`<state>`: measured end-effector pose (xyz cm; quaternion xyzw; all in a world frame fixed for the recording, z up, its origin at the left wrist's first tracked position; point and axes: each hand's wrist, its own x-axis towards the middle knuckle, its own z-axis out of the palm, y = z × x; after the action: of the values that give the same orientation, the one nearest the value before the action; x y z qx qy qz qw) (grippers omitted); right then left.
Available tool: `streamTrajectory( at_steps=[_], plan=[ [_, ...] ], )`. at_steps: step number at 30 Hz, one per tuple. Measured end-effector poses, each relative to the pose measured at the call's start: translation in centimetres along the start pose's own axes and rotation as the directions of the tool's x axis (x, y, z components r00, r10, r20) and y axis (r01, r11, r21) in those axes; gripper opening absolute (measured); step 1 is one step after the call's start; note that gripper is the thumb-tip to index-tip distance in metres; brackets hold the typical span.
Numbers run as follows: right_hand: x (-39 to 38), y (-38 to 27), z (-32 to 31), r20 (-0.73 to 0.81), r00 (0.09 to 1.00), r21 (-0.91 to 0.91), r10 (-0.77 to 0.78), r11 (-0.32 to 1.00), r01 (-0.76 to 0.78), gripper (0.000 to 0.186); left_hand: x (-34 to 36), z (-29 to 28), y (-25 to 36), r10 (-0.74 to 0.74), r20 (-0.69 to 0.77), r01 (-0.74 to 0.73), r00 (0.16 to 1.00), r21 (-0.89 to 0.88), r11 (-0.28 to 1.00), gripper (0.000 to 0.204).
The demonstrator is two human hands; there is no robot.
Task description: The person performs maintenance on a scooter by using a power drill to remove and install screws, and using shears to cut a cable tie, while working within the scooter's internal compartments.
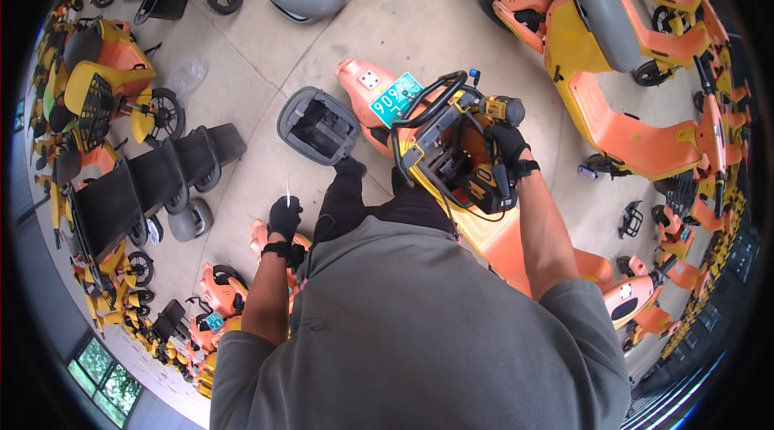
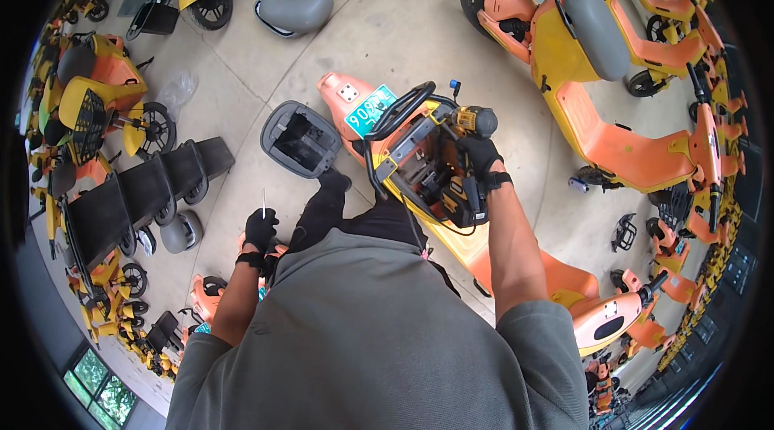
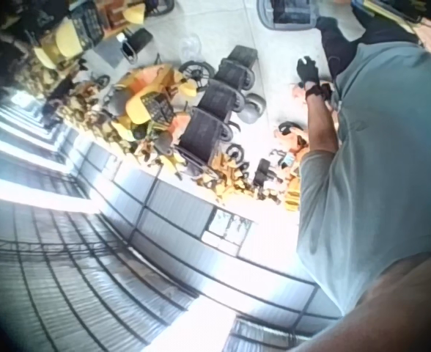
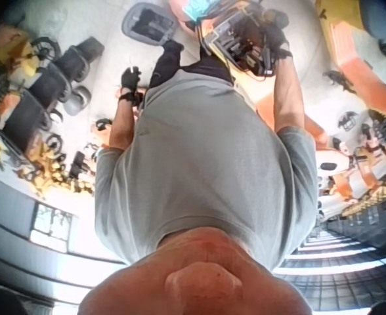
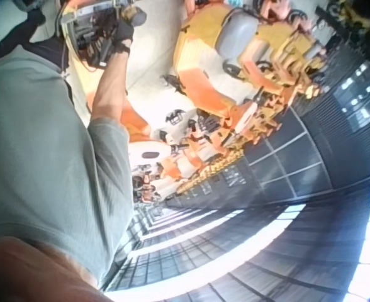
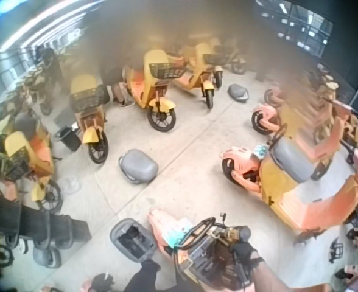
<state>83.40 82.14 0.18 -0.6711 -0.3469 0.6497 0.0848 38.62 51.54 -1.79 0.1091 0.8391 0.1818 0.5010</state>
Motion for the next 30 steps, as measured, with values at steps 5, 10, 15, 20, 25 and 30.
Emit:
streamTrajectory(
  at_steps=[5,10,15,20,25,30],
  plan=[
    [-1.0,2.6,-0.6,-0.039,0.996,0.111,-0.086,0.99,0.09,0.01,-3.1,2.4,7.8,0.435,0.086,-0.441,0.896,0.28,0.853,0.027],
    [-3.5,5.0,-0.6,-0.058,0.99,0.222,-0.132,0.965,0.142,0.024,-9.5,9.2,20.1,0.694,0.547,-0.883,0.468,0.254,0.395,0.017],
    [-5.5,9.8,-0.1,-0.229,0.957,0.336,-0.176,0.909,0.247,0.029,-6.3,22.6,22.5,0.741,0.586,-0.945,0.328,0.205,0.256,0.018],
    [-9.5,13.9,1.2,-0.396,0.909,0.374,-0.129,0.882,0.288,0.009,-3.6,32.4,26.1,0.662,0.437,-0.791,0.609,0.399,0.464,0.023],
    [-14.1,17.0,2.5,-0.338,0.941,0.425,-0.001,0.892,0.154,0.017,2.3,35.9,27.7,0.631,0.472,-0.748,0.616,0.602,0.28,0.027],
    [-15.2,24.4,4.6,-0.446,0.886,0.177,-0.124,0.958,0.224,0.037,3.2,36.6,27.7,0.619,0.524,-0.714,0.585,0.695,0.087,0.024]
  ],
)
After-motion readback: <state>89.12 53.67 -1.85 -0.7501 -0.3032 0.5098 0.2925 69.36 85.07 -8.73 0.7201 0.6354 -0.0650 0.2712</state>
